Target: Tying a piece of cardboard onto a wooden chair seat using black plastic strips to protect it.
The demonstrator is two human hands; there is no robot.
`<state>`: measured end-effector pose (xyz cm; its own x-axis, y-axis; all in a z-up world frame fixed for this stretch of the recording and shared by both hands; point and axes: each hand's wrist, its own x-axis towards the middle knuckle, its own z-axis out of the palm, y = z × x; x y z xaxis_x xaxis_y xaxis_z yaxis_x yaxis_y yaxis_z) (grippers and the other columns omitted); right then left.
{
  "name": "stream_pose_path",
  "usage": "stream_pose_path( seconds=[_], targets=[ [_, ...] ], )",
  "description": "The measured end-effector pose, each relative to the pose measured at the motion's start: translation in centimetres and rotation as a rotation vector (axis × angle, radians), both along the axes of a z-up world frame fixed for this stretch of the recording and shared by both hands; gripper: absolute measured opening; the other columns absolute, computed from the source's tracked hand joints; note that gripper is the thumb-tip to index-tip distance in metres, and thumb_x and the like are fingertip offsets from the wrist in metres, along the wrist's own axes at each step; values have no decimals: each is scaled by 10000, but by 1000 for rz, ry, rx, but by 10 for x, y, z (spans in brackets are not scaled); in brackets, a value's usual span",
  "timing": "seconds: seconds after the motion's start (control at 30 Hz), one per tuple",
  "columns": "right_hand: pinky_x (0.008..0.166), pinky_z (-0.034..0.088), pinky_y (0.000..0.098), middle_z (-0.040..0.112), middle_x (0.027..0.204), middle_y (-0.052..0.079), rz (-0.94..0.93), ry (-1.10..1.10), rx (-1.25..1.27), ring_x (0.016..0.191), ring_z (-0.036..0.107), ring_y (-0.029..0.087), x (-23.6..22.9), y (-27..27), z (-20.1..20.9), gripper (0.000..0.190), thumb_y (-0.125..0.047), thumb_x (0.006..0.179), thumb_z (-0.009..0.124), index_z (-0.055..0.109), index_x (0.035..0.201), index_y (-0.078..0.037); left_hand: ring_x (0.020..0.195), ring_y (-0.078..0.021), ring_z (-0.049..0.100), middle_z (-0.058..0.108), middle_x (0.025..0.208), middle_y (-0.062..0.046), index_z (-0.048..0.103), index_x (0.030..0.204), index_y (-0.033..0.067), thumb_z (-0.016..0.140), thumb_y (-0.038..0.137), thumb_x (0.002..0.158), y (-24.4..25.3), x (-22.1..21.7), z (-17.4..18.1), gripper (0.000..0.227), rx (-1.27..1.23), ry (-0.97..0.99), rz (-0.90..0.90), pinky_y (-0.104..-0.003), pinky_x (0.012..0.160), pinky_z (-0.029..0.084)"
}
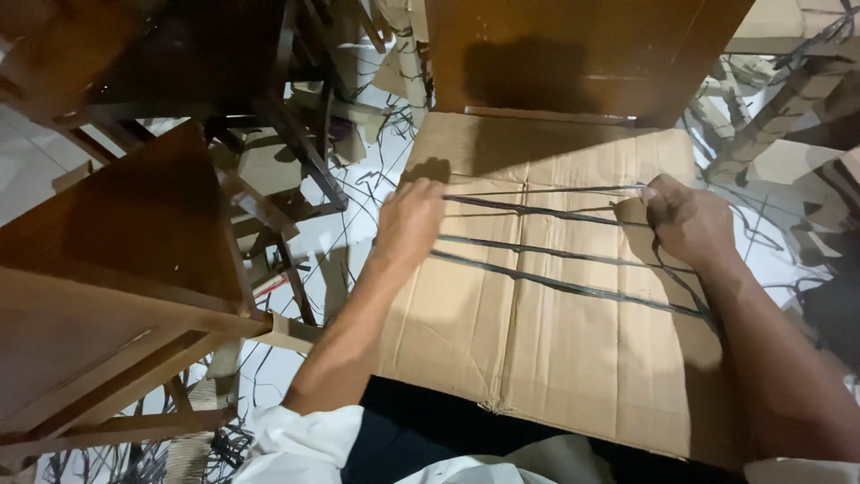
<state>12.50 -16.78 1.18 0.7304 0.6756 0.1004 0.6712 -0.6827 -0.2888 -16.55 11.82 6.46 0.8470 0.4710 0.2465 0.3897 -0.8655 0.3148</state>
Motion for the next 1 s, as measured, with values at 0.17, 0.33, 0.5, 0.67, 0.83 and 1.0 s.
stream_pose_path(
  seconds=[0.17, 0.33, 0.5, 0.67, 0.83, 1.0],
  targets=[
    [674, 480, 508, 740, 841, 200, -49, 19, -37, 808, 677, 466, 3, 1, -3, 397, -490, 1143, 328, 608, 1099, -211, 827, -370, 654, 659, 888, -127, 629, 875, 57, 563, 40, 885, 56, -26, -28, 69, 208, 28, 76, -534, 758, 506],
    [620, 457, 515, 706, 772, 216, -9, -15, -22, 755, 663, 476, 2, -1, -3, 419, -506, 1155, 334, 585, 1086, -178, 753, -449, 670, 696, 853, -188, 646, 948, 60, 512, 25, 861, 98, -39, -49, 164, 126, 47, 187, -573, 619, 517],
    [666, 441, 496, 680, 756, 186, -36, 54, 15, 782, 642, 461, 0, 1, 0, 391, -510, 1145, 370, 558, 1022, -190, 770, -486, 660, 718, 844, -222, 641, 967, 51, 439, 69, 920, 120, -32, -61, 208, -22, 186, 302, -543, 637, 497],
    [660, 484, 505, 720, 744, 179, -46, -23, -10, 778, 673, 471, 6, 1, -9, 368, -496, 1157, 371, 595, 1100, -210, 849, -465, 670, 735, 852, -183, 691, 956, 105, 543, 341, 1021, 134, -7, -72, 286, -260, 2, 433, -538, 669, 477],
    [616, 438, 490, 701, 755, 134, -49, 31, 90, 722, 649, 431, 1, -1, 0, 251, -368, 1125, 445, 597, 1016, -199, 708, -243, 640, 714, 697, -59, 673, 935, 128, 663, 325, 974, 131, 30, -68, 201, -774, -222, 612, -398, 643, 471],
    [680, 467, 557, 704, 923, 286, -148, 117, 66, 795, 640, 509, 0, 6, 16, 329, -267, 1098, 389, 595, 1053, -15, 732, -217, 683, 737, 810, -60, 655, 1086, 196, 619, 297, 858, 109, 23, -43, 252, -858, -207, 617, -364, 669, 503]
  ],
)
